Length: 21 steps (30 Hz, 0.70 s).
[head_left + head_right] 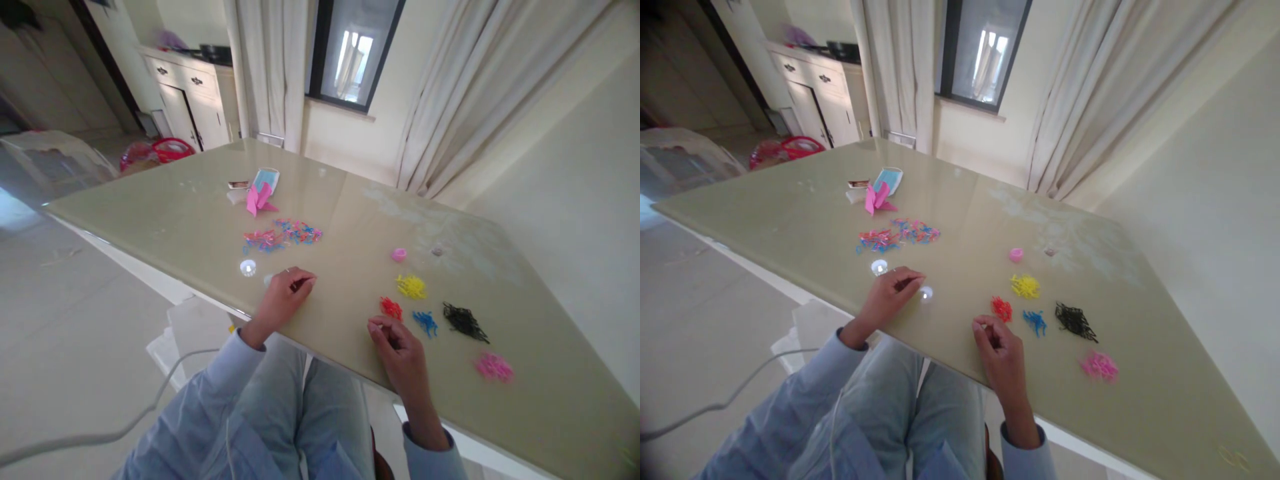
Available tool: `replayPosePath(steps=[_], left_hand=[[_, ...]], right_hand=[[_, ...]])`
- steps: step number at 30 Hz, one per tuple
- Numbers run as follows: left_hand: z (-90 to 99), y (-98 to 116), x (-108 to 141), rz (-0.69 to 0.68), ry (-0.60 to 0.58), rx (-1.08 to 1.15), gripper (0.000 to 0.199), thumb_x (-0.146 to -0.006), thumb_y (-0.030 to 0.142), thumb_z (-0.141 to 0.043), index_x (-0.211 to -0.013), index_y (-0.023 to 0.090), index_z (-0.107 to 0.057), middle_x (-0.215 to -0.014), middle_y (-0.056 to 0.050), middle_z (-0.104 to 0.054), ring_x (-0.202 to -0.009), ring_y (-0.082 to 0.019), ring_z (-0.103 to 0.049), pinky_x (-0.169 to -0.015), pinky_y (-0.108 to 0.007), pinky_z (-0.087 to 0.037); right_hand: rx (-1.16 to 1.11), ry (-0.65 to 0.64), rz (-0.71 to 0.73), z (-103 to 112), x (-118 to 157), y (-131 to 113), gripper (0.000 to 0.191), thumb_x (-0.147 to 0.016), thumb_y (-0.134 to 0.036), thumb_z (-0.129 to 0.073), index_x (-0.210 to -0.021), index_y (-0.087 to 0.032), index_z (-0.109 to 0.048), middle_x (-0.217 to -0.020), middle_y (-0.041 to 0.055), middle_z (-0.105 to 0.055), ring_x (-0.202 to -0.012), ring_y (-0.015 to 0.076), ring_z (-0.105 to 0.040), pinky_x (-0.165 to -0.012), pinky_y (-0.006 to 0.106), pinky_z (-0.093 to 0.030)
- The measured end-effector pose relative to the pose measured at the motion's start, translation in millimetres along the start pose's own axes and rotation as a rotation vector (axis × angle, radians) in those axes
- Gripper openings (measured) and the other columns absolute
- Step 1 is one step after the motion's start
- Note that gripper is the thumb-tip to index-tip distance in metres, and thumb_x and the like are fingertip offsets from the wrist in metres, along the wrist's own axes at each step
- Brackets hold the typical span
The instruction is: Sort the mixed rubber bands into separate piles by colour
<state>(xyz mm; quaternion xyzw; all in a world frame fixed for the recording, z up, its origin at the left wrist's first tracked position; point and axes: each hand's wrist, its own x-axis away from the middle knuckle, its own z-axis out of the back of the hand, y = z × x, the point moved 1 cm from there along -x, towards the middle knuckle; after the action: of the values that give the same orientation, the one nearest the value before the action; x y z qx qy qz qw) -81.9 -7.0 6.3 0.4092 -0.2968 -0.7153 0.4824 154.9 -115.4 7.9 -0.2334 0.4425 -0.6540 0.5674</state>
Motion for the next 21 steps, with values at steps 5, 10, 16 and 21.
replayPosePath(steps=[5, 10, 16, 21], left_hand=[[50.0, -27.4, -19.3, 0.139, 0.159, -0.368, 0.025, -0.087, 0.027, -0.051, -0.093, 0.019, -0.074, -0.092, -0.006, -0.074, -0.078, -0.019, -0.064, -0.076, -0.030, -0.049], [82.8, -41.6, -26.7, 0.256, 0.168, -0.591, 0.030, -0.085, 0.026, -0.050, -0.103, 0.020, -0.074, -0.100, -0.009, -0.073, -0.091, -0.024, -0.066, -0.081, -0.032, -0.049], [84.1, -44.7, -31.3, 0.306, 0.075, -0.700, 0.032, -0.088, 0.032, -0.047, -0.103, 0.023, -0.075, -0.102, -0.011, -0.072, -0.092, -0.027, -0.067, -0.077, -0.034, -0.051], [80.6, -45.2, -36.8, 0.272, 0.055, -0.774, 0.034, -0.091, 0.035, -0.045, -0.107, 0.024, -0.073, -0.103, -0.011, -0.072, -0.093, -0.026, -0.067, -0.076, -0.034, -0.050]], right_hand=[[0.013, 0.012, -0.008, -0.5, 0.0, 1.7, 0.032, -0.082, -0.047, -0.062, -0.083, -0.016, -0.073, -0.052, -0.0040, -0.046, -0.045, 0.0108, -0.039, -0.042, 0.022, -0.032], [0.049, 0.015, 0.007, 0.2, 0.0, 5.1, 0.034, -0.082, -0.049, -0.063, -0.083, -0.017, -0.073, -0.051, -0.0034, -0.047, -0.045, 0.0117, -0.040, -0.042, 0.023, -0.033], [0.072, 0.026, 0.025, 0.0, -0.4, 4.0, 0.033, -0.082, -0.049, -0.063, -0.082, -0.018, -0.073, -0.053, -0.0015, -0.052, -0.045, 0.0126, -0.044, -0.042, 0.023, -0.037], [0.072, 0.032, 0.006, -0.3, -0.5, 2.1, 0.034, -0.081, -0.050, -0.063, -0.081, -0.017, -0.073, -0.051, -0.0021, -0.051, -0.045, 0.0126, -0.044, -0.042, 0.023, -0.037]])
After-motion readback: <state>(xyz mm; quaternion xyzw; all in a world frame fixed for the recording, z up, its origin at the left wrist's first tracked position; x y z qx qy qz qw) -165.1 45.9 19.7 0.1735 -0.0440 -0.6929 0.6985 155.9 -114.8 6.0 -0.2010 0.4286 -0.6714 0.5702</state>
